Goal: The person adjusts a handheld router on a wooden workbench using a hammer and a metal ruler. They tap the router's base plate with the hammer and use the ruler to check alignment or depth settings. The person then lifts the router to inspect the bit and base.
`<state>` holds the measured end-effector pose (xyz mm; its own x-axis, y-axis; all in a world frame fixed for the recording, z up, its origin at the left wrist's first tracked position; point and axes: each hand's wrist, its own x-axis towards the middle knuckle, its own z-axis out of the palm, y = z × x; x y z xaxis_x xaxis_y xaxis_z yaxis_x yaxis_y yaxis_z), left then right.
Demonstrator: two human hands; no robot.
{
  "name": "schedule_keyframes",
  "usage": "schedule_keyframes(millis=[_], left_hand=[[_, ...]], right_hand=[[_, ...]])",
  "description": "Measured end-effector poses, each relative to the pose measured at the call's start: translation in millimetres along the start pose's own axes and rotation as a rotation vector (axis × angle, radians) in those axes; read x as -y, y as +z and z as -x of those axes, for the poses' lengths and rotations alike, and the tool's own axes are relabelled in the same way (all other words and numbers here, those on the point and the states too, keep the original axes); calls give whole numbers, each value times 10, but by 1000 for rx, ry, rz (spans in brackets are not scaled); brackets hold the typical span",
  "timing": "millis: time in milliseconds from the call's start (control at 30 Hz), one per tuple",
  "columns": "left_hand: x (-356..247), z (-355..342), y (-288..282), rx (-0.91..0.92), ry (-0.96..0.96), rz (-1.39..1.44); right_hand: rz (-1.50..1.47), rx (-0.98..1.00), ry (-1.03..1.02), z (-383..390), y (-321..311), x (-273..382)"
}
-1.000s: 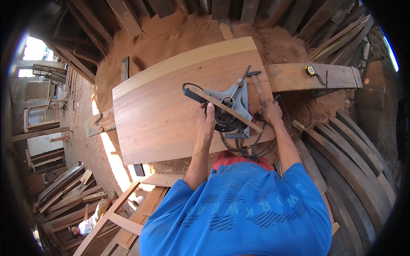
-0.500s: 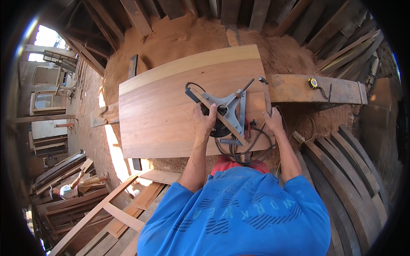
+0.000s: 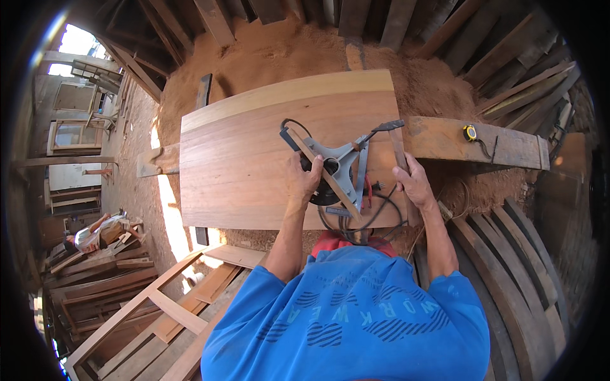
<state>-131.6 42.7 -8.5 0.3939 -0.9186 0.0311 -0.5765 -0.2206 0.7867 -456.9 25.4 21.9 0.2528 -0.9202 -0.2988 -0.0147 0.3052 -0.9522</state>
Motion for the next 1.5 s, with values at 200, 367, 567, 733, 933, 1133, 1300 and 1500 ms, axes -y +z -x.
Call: schedule_keyframes(millis=[200,367,567,733,933,1133,1300,1500], left_hand=[[-96,34,-11,-53,-13,-14],[-134,126,-77,-13,-66,-12],[-169,248,-176,-6,-145,35],[-295,66,-135,74,-124,5],[73,118,-121,-15,-71,34],[-95,38,-27,-27,-4,-56],[-90,37,-95,62,-96,-36],[-72,49,-104,32,-71,-69]], right_hand=[[248,148,-178,-220,-93,-243],[234,63,-76,-113,77,-54],[116,186,-21,-239,25,-127],[24,125,38,-280,-182,-218],[43,150,159,-364,27,13],[-96,126,157,-268,-81,-26],[-66,149,175,-279,-26,-1],[-63,173,190,-353,-28,35]])
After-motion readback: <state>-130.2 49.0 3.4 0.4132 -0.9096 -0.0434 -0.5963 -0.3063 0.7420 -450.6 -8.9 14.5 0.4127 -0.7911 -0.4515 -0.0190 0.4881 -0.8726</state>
